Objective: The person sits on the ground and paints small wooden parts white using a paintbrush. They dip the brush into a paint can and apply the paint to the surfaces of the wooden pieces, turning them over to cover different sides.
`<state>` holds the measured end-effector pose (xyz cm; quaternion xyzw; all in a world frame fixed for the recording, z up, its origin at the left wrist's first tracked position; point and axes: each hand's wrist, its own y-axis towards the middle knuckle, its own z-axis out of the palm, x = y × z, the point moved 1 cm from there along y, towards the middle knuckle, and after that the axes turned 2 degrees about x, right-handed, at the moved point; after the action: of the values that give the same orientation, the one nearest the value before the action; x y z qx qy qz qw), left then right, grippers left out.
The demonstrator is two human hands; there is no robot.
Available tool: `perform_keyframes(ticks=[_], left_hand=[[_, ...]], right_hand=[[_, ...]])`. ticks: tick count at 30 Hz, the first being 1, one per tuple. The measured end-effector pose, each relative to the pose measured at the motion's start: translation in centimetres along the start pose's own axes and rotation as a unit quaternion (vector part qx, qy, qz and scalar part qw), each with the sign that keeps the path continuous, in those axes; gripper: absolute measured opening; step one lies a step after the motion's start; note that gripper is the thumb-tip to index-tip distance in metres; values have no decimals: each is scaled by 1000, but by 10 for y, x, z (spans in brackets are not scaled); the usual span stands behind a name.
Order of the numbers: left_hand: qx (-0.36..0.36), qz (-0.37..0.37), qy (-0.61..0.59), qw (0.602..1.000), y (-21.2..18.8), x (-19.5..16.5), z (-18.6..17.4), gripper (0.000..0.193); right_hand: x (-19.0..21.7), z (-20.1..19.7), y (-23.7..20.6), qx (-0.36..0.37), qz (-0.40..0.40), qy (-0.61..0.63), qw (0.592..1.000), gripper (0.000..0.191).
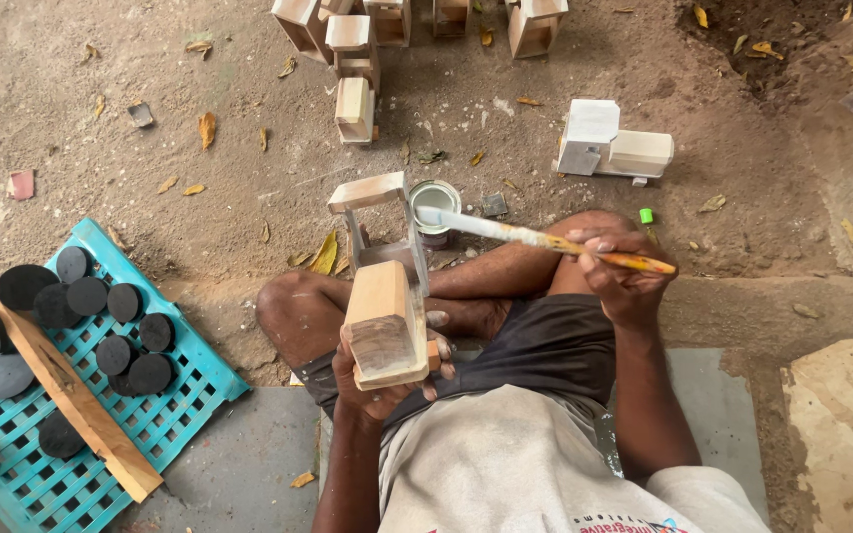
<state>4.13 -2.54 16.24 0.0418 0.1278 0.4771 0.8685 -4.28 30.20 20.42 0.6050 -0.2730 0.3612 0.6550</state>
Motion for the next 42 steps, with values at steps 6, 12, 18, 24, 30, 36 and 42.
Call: perform_keyframes(ticks=[6,12,18,24,30,36,42], left_hand=[[-6,1,1,1000,-1,1,0,101],[-3,-2,13,1000,0,2,1,101],[4,-4,6,1000,0,1,-2,102],[2,-12,-6,1000,0,1,-3,100],[9,-15,5,1000,0,1,-4,99],[-10,-15,11,1000,-3,0,-1,97],[4,-19,23,1000,-2,1,0,98]], right_hand=[[1,3,3,47,-4,2,999,19],[3,8,23,67,-33,-61,995,18],[7,3,20,75,-68,-26,994,22],[-2,6,26,114,-105,-75,985,20],[7,0,28,92,-67,-51,992,20],[-11,-4,24,116,-85,-25,989,20],[-14,-17,23,65,-57,-12,996,19]])
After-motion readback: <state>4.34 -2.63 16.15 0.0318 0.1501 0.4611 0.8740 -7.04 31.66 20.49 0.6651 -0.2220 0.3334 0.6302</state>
